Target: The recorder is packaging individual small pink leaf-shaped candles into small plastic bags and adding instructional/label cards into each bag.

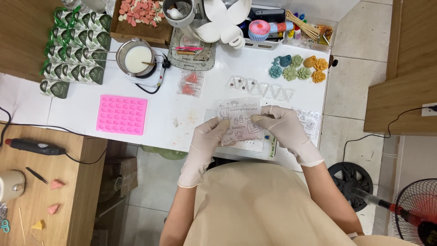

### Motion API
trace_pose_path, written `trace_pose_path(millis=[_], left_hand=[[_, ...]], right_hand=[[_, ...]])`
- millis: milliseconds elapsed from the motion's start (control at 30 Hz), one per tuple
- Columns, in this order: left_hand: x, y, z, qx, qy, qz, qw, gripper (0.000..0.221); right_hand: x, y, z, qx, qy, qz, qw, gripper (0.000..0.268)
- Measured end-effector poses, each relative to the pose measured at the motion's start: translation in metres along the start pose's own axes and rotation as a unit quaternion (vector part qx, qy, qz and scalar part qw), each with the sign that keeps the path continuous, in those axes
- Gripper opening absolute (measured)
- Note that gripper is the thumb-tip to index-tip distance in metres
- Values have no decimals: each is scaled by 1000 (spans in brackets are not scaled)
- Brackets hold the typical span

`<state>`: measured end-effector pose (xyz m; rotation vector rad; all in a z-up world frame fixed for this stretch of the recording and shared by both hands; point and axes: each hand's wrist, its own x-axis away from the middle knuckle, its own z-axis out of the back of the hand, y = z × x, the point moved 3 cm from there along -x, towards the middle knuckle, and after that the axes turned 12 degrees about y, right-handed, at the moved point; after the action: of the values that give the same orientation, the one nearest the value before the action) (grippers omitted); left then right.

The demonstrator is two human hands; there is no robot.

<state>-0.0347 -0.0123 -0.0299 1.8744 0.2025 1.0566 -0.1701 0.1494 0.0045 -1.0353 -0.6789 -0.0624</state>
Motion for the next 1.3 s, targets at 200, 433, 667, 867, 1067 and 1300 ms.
trace_pose_path(millis=[200,433,667,867,1067,1300], left_hand=[[-2,-6,8,-6,-32,37,999,26],[6,5,9,25,-79,33,996,29],[10,11,8,82,-136,31,987,29],[2,4,3,80,-103,55,990,37],[8,9,-1,55,-108,54,991,36],[4,-1,6,81,-134,38,987,31]], right_hand=[[5,-6,4,0,-6,1,1000,13],[-20,29,4,-54,-82,181,979,23],[-4,3,8,-105,-121,185,970,26],[-10,1,5,-123,-110,122,979,31],[-33,31,6,-168,-112,198,959,14],[-20,28,17,-148,-182,244,941,21]])
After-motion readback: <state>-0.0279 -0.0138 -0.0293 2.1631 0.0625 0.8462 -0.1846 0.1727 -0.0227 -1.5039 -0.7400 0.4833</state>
